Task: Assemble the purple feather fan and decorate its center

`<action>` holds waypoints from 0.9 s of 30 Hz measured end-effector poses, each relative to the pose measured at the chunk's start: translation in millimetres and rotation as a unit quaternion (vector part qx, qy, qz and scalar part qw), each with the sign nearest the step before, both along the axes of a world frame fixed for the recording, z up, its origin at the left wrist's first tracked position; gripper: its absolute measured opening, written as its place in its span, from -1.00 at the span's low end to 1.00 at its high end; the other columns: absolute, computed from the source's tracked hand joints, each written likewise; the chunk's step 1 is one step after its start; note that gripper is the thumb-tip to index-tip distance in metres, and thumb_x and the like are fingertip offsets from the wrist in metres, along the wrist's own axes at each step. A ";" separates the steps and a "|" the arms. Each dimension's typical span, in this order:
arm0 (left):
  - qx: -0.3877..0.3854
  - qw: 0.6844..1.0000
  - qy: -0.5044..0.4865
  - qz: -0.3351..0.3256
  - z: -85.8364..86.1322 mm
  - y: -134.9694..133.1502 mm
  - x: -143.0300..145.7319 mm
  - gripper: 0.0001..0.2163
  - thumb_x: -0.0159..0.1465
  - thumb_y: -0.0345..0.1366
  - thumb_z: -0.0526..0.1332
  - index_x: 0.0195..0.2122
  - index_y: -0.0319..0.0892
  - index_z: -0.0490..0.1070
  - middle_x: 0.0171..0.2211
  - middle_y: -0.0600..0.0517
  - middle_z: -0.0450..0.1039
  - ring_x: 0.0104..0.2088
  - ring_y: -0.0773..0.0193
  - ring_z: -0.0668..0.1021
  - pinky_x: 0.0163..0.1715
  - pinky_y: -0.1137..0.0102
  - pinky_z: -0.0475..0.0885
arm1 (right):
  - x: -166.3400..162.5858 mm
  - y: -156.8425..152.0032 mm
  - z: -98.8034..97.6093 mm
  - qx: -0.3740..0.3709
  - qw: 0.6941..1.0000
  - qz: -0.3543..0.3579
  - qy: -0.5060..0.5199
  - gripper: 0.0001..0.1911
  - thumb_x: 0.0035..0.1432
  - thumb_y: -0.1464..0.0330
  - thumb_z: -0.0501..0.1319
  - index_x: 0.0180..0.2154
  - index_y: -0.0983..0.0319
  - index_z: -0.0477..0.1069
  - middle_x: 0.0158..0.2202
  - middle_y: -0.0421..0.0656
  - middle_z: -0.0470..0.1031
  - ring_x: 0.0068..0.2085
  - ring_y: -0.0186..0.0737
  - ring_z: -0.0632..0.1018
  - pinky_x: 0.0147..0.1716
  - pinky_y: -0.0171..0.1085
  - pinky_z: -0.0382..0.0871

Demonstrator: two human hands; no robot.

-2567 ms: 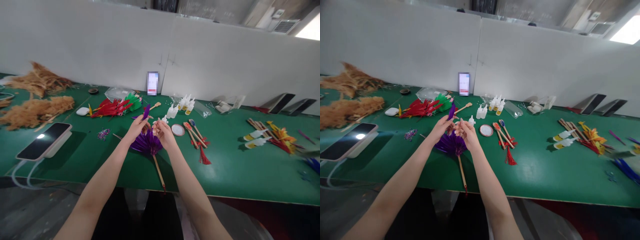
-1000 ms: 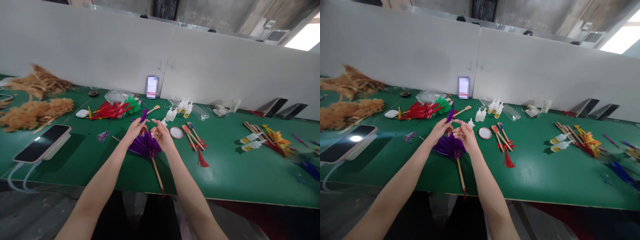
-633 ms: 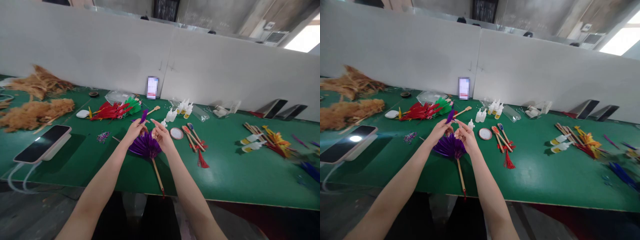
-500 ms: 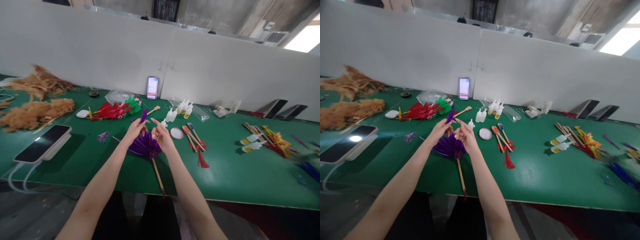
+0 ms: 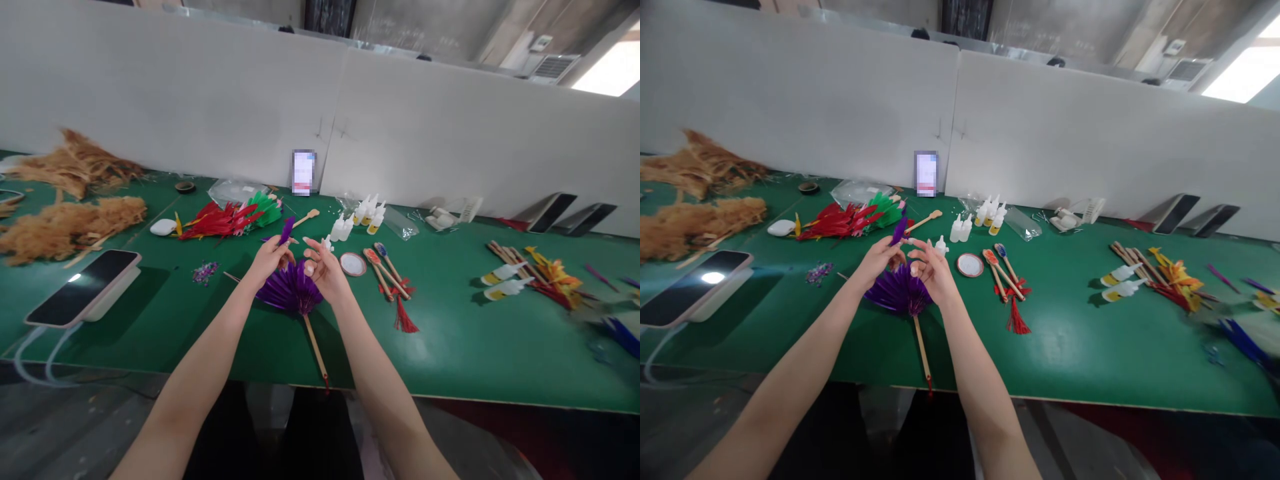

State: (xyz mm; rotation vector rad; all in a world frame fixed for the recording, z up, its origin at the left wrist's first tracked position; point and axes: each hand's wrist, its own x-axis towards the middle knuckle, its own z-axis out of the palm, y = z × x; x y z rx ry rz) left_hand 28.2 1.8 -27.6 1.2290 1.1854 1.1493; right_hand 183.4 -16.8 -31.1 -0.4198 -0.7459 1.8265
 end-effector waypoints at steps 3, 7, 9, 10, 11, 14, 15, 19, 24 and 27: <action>0.003 1.000 0.000 -0.005 -0.2 -0.2 0.1 -0.77 0.16 -0.23 0.15 -0.20 -0.23 0.36 -0.66 0.11 0.43 -0.74 0.42 0.33 -0.70 0.53 0.19 | -1.0 0.2 0.1 -0.023 1.000 -0.004 0.010 -0.79 0.07 0.23 0.31 -0.29 0.23 0.48 -0.39 -0.23 0.57 -0.57 -0.51 0.42 -0.59 -0.47 0.35; 0.003 1.000 -0.001 -0.007 -0.5 -0.1 -0.1 -0.77 0.16 -0.23 0.16 -0.20 -0.23 0.36 -0.66 0.11 0.43 -0.74 0.42 0.34 -0.71 0.53 0.19 | -2.0 -2.0 3.7 -0.034 0.999 -0.005 0.021 -0.84 0.01 0.30 0.35 -0.38 0.22 0.44 -0.38 -0.25 0.57 -0.57 -0.51 0.40 -0.59 -0.48 0.35; 0.004 1.000 0.000 -0.007 -0.5 0.1 -0.2 -0.77 0.16 -0.22 0.16 -0.20 -0.23 0.36 -0.66 0.11 0.43 -0.74 0.42 0.34 -0.71 0.53 0.18 | -1.6 -3.0 5.5 -0.038 0.999 -0.007 0.031 -0.83 -0.03 0.34 0.38 -0.39 0.22 0.42 -0.40 -0.27 0.55 -0.57 -0.51 0.39 -0.60 -0.49 0.34; 0.005 1.000 0.001 -0.007 -0.4 0.1 -0.2 -0.76 0.16 -0.21 0.16 -0.20 -0.23 0.36 -0.67 0.11 0.43 -0.74 0.42 0.34 -0.71 0.53 0.17 | -1.3 -3.4 6.1 -0.039 0.998 -0.006 0.040 -0.82 -0.04 0.35 0.38 -0.39 0.22 0.42 -0.41 -0.28 0.53 -0.56 -0.52 0.38 -0.60 -0.50 0.33; 0.006 1.000 0.002 -0.008 -0.4 0.2 -0.3 -0.76 0.16 -0.21 0.17 -0.20 -0.23 0.35 -0.67 0.11 0.43 -0.74 0.42 0.34 -0.71 0.53 0.17 | -0.8 -3.6 6.4 -0.040 0.998 -0.004 0.051 -0.81 -0.05 0.36 0.39 -0.39 0.22 0.41 -0.42 -0.29 0.51 -0.56 -0.53 0.38 -0.60 -0.51 0.33; 0.007 1.000 0.004 -0.011 -0.2 0.2 -0.4 -0.76 0.16 -0.21 0.16 -0.20 -0.24 0.35 -0.67 0.11 0.42 -0.74 0.42 0.35 -0.71 0.54 0.17 | 0.6 -3.2 6.5 -0.039 0.996 -0.003 0.080 -0.79 -0.10 0.40 0.40 -0.40 0.23 0.41 -0.47 -0.31 0.45 -0.57 -0.56 0.34 -0.60 -0.54 0.30; 0.006 1.000 0.004 -0.012 0.0 0.1 -0.4 -0.76 0.16 -0.22 0.16 -0.20 -0.24 0.35 -0.67 0.11 0.42 -0.74 0.42 0.35 -0.71 0.54 0.17 | 1.0 -2.7 6.3 -0.038 0.996 -0.006 0.084 -0.79 -0.11 0.41 0.41 -0.41 0.23 0.40 -0.49 -0.32 0.43 -0.58 -0.57 0.32 -0.61 -0.55 0.28; 0.003 1.000 0.005 -0.010 1.4 -0.4 -0.3 -0.77 0.16 -0.24 0.15 -0.20 -0.24 0.36 -0.67 0.12 0.42 -0.74 0.44 0.34 -0.71 0.54 0.17 | 2.0 -0.3 5.2 -0.035 0.996 -0.028 0.083 -0.79 -0.14 0.47 0.40 -0.46 0.23 0.39 -0.53 -0.34 0.38 -0.59 -0.60 0.28 -0.62 -0.59 0.23; 0.008 1.000 0.004 -0.006 1.5 -0.4 -2.2 -0.77 0.17 -0.24 0.16 -0.19 -0.25 0.37 -0.66 0.11 0.42 -0.74 0.45 0.34 -0.71 0.55 0.17 | 2.5 0.3 5.2 -0.027 0.996 -0.049 0.063 -0.80 -0.12 0.51 0.36 -0.51 0.23 0.35 -0.57 -0.33 0.36 -0.60 -0.58 0.27 -0.63 -0.58 0.22; 0.020 1.000 -0.004 0.008 2.2 1.0 -6.7 -0.75 0.17 -0.21 0.18 -0.19 -0.26 0.38 -0.66 0.11 0.43 -0.73 0.45 0.35 -0.71 0.55 0.18 | 4.7 -0.7 6.1 -0.021 0.997 -0.054 0.041 -0.81 -0.13 0.52 0.36 -0.50 0.22 0.37 -0.58 -0.32 0.37 -0.59 -0.54 0.30 -0.63 -0.54 0.24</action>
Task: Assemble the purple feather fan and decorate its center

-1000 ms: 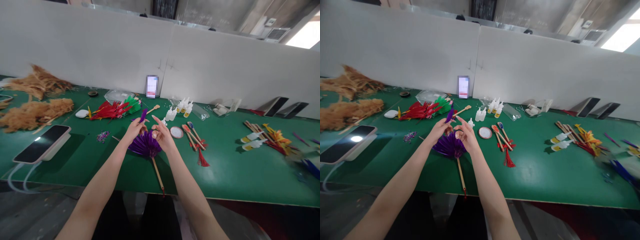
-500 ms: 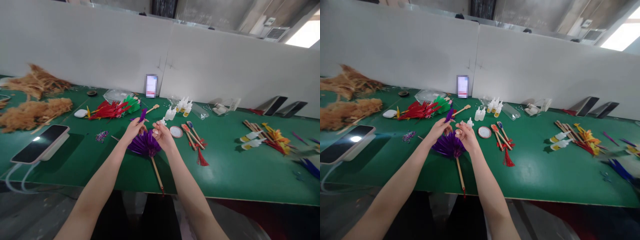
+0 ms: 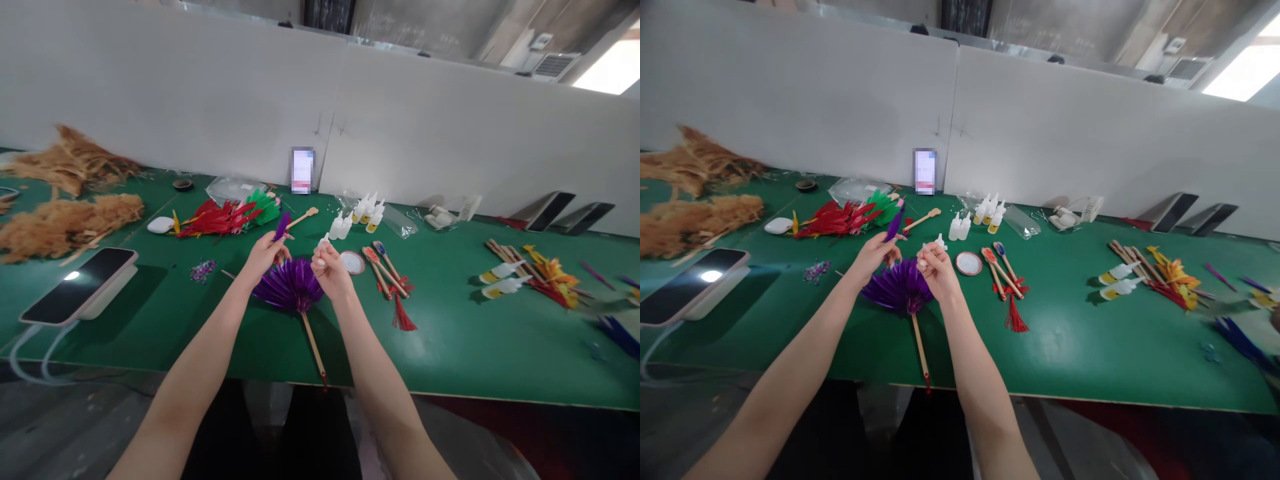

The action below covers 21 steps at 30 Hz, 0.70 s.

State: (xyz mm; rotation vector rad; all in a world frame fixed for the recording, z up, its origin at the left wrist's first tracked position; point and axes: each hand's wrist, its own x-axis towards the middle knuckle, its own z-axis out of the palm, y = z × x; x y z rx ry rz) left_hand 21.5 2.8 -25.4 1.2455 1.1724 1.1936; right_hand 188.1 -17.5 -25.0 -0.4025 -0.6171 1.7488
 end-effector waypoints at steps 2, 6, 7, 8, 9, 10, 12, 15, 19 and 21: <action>0.008 1.000 -0.011 0.015 1.8 1.4 -4.2 -0.73 0.17 -0.19 0.19 -0.19 -0.26 0.39 -0.66 0.11 0.43 -0.73 0.44 0.35 -0.71 0.54 0.18 | 2.4 -0.4 0.7 0.004 1.000 -0.003 -0.016 -0.82 -0.12 0.51 0.36 -0.50 0.21 0.38 -0.57 -0.31 0.38 -0.58 -0.52 0.32 -0.62 -0.52 0.25; 0.020 0.998 -0.037 0.056 7.4 3.4 -11.9 -0.71 0.18 -0.15 0.20 -0.18 -0.27 0.39 -0.67 0.11 0.42 -0.75 0.44 0.35 -0.72 0.53 0.18 | 7.9 -0.1 1.8 0.009 0.999 -0.011 -0.041 -0.84 -0.07 0.50 0.34 -0.48 0.19 0.39 -0.56 -0.29 0.37 -0.56 -0.48 0.35 -0.63 -0.50 0.25; 0.023 0.996 -0.043 0.068 8.7 3.6 -13.2 -0.71 0.19 -0.15 0.20 -0.17 -0.26 0.38 -0.67 0.11 0.42 -0.75 0.44 0.35 -0.73 0.53 0.19 | 9.3 0.0 2.1 0.010 0.999 -0.012 -0.046 -0.85 -0.07 0.51 0.33 -0.45 0.18 0.41 -0.56 -0.29 0.37 -0.55 -0.47 0.35 -0.62 -0.49 0.25; 0.026 0.995 -0.051 0.080 9.8 3.6 -14.3 -0.71 0.19 -0.15 0.20 -0.17 -0.26 0.37 -0.67 0.12 0.42 -0.76 0.44 0.35 -0.73 0.53 0.19 | 10.6 0.2 2.3 0.012 0.998 -0.014 -0.052 -0.84 -0.07 0.51 0.33 -0.41 0.17 0.44 -0.55 -0.29 0.37 -0.54 -0.46 0.36 -0.62 -0.48 0.26; 0.030 0.994 -0.058 0.091 10.6 3.6 -15.0 -0.70 0.20 -0.14 0.20 -0.16 -0.25 0.36 -0.67 0.13 0.41 -0.76 0.44 0.36 -0.74 0.53 0.20 | 11.9 0.3 2.6 0.016 0.998 -0.016 -0.057 -0.80 -0.07 0.52 0.32 -0.36 0.15 0.46 -0.55 -0.29 0.36 -0.53 -0.45 0.36 -0.61 -0.47 0.26; 0.036 0.992 -0.065 0.102 11.2 3.6 -15.6 -0.70 0.20 -0.14 0.20 -0.14 -0.24 0.35 -0.66 0.13 0.41 -0.76 0.44 0.36 -0.74 0.53 0.20 | 13.1 0.3 2.9 0.024 0.998 -0.017 -0.061 -0.76 -0.07 0.51 0.32 -0.30 0.14 0.48 -0.54 -0.30 0.36 -0.51 -0.45 0.37 -0.59 -0.47 0.27; 0.052 0.989 -0.077 0.114 11.9 3.5 -16.4 -0.69 0.20 -0.13 0.21 -0.12 -0.23 0.33 -0.64 0.13 0.43 -0.75 0.45 0.37 -0.73 0.54 0.22 | 15.3 0.6 3.3 0.043 0.997 -0.015 -0.067 -0.69 -0.06 0.49 0.32 -0.21 0.12 0.50 -0.53 -0.29 0.36 -0.50 -0.45 0.37 -0.57 -0.46 0.27; 0.074 0.986 -0.092 0.117 12.0 3.6 -16.9 -0.69 0.20 -0.13 0.22 -0.13 -0.22 0.32 -0.61 0.11 0.45 -0.74 0.45 0.37 -0.72 0.53 0.24 | 17.6 1.5 3.6 0.065 0.995 -0.007 -0.071 -0.73 -0.03 0.44 0.30 -0.20 0.14 0.53 -0.56 -0.28 0.37 -0.54 -0.45 0.33 -0.59 -0.44 0.25; 0.080 0.985 -0.096 0.119 11.6 4.3 -16.9 -0.71 0.20 -0.15 0.21 -0.14 -0.23 0.33 -0.62 0.10 0.45 -0.74 0.45 0.37 -0.73 0.53 0.24 | 19.0 1.8 4.4 0.077 0.995 -0.003 -0.069 -0.73 0.02 0.44 0.26 -0.17 0.18 0.52 -0.62 -0.31 0.28 -0.59 -0.46 0.26 -0.60 -0.43 0.20; 0.077 0.985 -0.095 0.120 11.7 4.4 -16.6 -0.72 0.21 -0.17 0.20 -0.14 -0.23 0.33 -0.62 0.09 0.45 -0.74 0.45 0.37 -0.72 0.53 0.25 | 19.6 1.0 6.2 0.076 0.995 -0.002 -0.068 -0.69 0.05 0.46 0.23 -0.11 0.19 0.49 -0.62 -0.33 0.23 -0.62 -0.48 0.20 -0.63 -0.44 0.16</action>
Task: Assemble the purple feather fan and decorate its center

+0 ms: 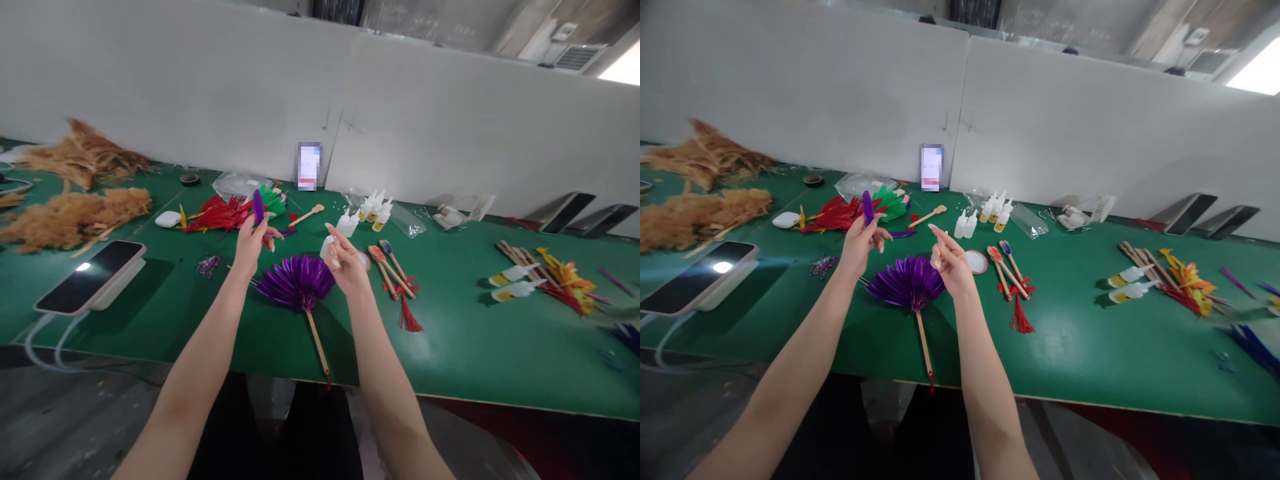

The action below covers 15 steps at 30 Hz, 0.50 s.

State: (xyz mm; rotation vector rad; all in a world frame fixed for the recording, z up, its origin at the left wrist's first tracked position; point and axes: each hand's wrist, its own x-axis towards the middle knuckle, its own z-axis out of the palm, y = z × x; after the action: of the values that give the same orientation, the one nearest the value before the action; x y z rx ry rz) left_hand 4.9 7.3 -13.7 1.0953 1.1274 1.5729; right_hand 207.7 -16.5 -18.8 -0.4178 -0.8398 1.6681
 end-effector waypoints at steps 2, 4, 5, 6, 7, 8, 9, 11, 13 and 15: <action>-0.003 1.000 -0.001 0.001 0.4 0.0 0.2 -0.72 0.22 -0.16 0.19 -0.13 -0.23 0.33 -0.62 0.10 0.45 -0.74 0.45 0.37 -0.72 0.53 0.25 | 1.0 -1.0 2.7 -0.004 1.000 0.003 -0.003 -0.67 0.08 0.47 0.20 -0.07 0.20 0.46 -0.62 -0.36 0.14 -0.66 -0.50 0.11 -0.67 -0.44 0.09; -0.003 1.000 0.000 -0.001 1.0 0.0 0.2 -0.71 0.23 -0.14 0.19 -0.12 -0.23 0.33 -0.62 0.10 0.45 -0.74 0.45 0.37 -0.72 0.53 0.26 | 2.8 -1.3 5.4 -0.012 1.000 0.006 -0.003 -0.66 0.12 0.48 0.16 -0.05 0.21 0.44 -0.65 -0.40 0.01 -0.69 -0.50 0.00 -0.71 -0.45 0.03; -0.003 1.000 0.000 -0.001 1.2 -0.1 0.0 -0.71 0.23 -0.14 0.19 -0.13 -0.22 0.34 -0.61 0.10 0.45 -0.74 0.46 0.37 -0.72 0.53 0.26 | 4.1 -1.2 6.5 -0.015 1.000 0.007 0.001 -0.66 0.14 0.49 0.13 -0.04 0.21 0.44 -0.66 -0.42 -0.05 -0.70 -0.49 -0.04 -0.73 -0.46 0.00; -0.002 1.000 0.000 0.000 1.3 -0.1 -0.3 -0.71 0.23 -0.14 0.19 -0.13 -0.22 0.34 -0.61 0.09 0.45 -0.74 0.46 0.37 -0.72 0.53 0.25 | 5.6 -0.7 7.1 -0.016 1.000 0.005 0.007 -0.66 0.16 0.49 0.11 -0.03 0.21 0.43 -0.67 -0.43 -0.11 -0.71 -0.49 -0.08 -0.74 -0.47 -0.02; -0.002 1.000 -0.001 0.002 1.2 -0.2 -0.6 -0.72 0.23 -0.14 0.20 -0.14 -0.22 0.34 -0.61 0.09 0.45 -0.74 0.46 0.37 -0.72 0.53 0.25 | 7.3 -0.1 7.4 -0.016 1.000 -0.001 0.011 -0.65 0.17 0.49 0.10 -0.02 0.20 0.43 -0.68 -0.43 -0.15 -0.72 -0.49 -0.12 -0.75 -0.47 -0.04; 0.000 1.000 -0.003 0.005 0.8 -0.1 -0.8 -0.73 0.23 -0.15 0.20 -0.14 -0.22 0.34 -0.62 0.09 0.45 -0.75 0.46 0.37 -0.72 0.53 0.25 | 9.1 0.7 7.3 -0.014 1.000 -0.012 0.012 -0.65 0.18 0.48 0.09 -0.01 0.19 0.42 -0.68 -0.44 -0.17 -0.72 -0.48 -0.13 -0.76 -0.47 -0.06; 0.001 1.000 -0.003 0.007 0.2 0.0 -1.0 -0.73 0.23 -0.15 0.20 -0.14 -0.22 0.33 -0.62 0.09 0.44 -0.75 0.45 0.37 -0.72 0.53 0.25 | 11.0 1.5 7.0 -0.012 0.999 -0.028 0.010 -0.65 0.18 0.48 0.10 0.00 0.17 0.42 -0.68 -0.44 -0.18 -0.72 -0.47 -0.14 -0.76 -0.47 -0.07; 0.002 1.000 -0.002 0.008 -1.3 0.9 -1.1 -0.74 0.24 -0.16 0.18 -0.14 -0.21 0.32 -0.62 0.10 0.43 -0.74 0.44 0.37 -0.71 0.53 0.26 | 14.2 3.1 6.2 -0.011 0.998 -0.067 0.001 -0.64 0.17 0.45 0.12 0.01 0.13 0.40 -0.68 -0.43 -0.15 -0.71 -0.45 -0.09 -0.75 -0.46 -0.03; 0.010 1.000 0.006 0.008 -2.0 3.0 -0.9 -0.77 0.26 -0.17 0.16 -0.14 -0.19 0.29 -0.60 0.11 0.43 -0.72 0.43 0.39 -0.68 0.52 0.29 | 16.7 4.6 6.0 -0.013 0.995 -0.096 0.000 -0.62 0.14 0.44 0.14 0.01 0.11 0.40 -0.68 -0.41 -0.07 -0.68 -0.44 0.02 -0.71 -0.45 0.06; 0.029 0.999 0.017 0.021 -0.6 5.2 -1.1 -0.80 0.27 -0.22 0.15 -0.14 -0.17 0.28 -0.55 0.11 0.43 -0.68 0.44 0.41 -0.65 0.51 0.32 | 18.5 6.0 6.3 -0.016 0.993 -0.117 0.011 -0.62 0.11 0.44 0.17 -0.01 0.09 0.40 -0.65 -0.38 0.04 -0.63 -0.43 0.16 -0.63 -0.44 0.18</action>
State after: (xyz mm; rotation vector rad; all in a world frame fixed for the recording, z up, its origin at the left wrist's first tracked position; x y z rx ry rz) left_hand 3.8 12.5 -14.3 1.1483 1.1393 1.6341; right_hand 226.2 -10.5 -12.6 -0.5000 -0.7202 1.4683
